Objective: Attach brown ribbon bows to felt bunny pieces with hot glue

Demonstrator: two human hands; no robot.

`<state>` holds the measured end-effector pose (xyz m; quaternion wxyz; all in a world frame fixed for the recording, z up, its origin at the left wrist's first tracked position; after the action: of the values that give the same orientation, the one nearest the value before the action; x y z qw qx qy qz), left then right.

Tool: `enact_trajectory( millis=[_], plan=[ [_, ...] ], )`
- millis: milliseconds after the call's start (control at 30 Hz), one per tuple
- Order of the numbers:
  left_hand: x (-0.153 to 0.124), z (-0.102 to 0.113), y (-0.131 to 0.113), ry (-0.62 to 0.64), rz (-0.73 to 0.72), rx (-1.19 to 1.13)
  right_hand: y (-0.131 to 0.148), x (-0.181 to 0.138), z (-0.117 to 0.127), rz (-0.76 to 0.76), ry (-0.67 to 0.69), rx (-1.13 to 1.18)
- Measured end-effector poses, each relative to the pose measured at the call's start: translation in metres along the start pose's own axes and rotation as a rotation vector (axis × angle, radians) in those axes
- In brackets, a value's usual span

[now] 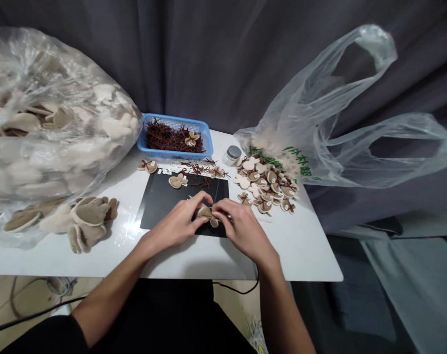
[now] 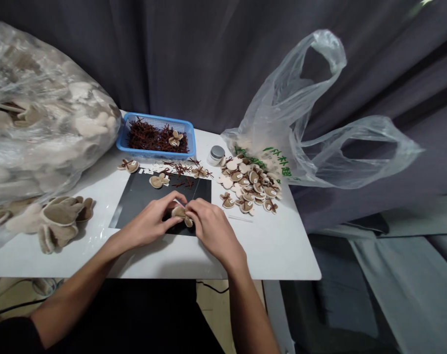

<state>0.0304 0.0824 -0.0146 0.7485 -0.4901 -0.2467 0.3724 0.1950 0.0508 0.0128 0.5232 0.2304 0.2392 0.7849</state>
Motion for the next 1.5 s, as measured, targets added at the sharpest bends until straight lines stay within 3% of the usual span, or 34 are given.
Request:
enact_trajectory(
  millis=[233, 533, 933, 1500],
  plan=[
    [-0.004, -0.008, 0.004, -0.035, 0.039, -0.173, -0.001, 0.002, -0.003, -0.115, -0.009, -0.014],
    [-0.007, -0.008, 0.012, -0.07, 0.104, -0.285, -0.006, -0.008, -0.01, -0.24, -0.145, 0.388],
    [-0.008, -0.009, 0.012, -0.065, 0.089, -0.286, -0.01, -0.011, -0.022, -0.365, -0.318, 0.62],
    [-0.01, -0.007, 0.011, -0.073, 0.105, -0.353, -0.006, -0.015, -0.03, -0.365, -0.386, 0.653]
  ],
)
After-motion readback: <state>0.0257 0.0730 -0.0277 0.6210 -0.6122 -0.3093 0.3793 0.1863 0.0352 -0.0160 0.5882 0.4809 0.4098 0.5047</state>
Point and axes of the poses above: each hand's wrist, its own x-axis towards the middle knuckle, its own z-axis out of the back of the hand, y = z × x, the point moved 4 cm from there along x, towards the middle knuckle
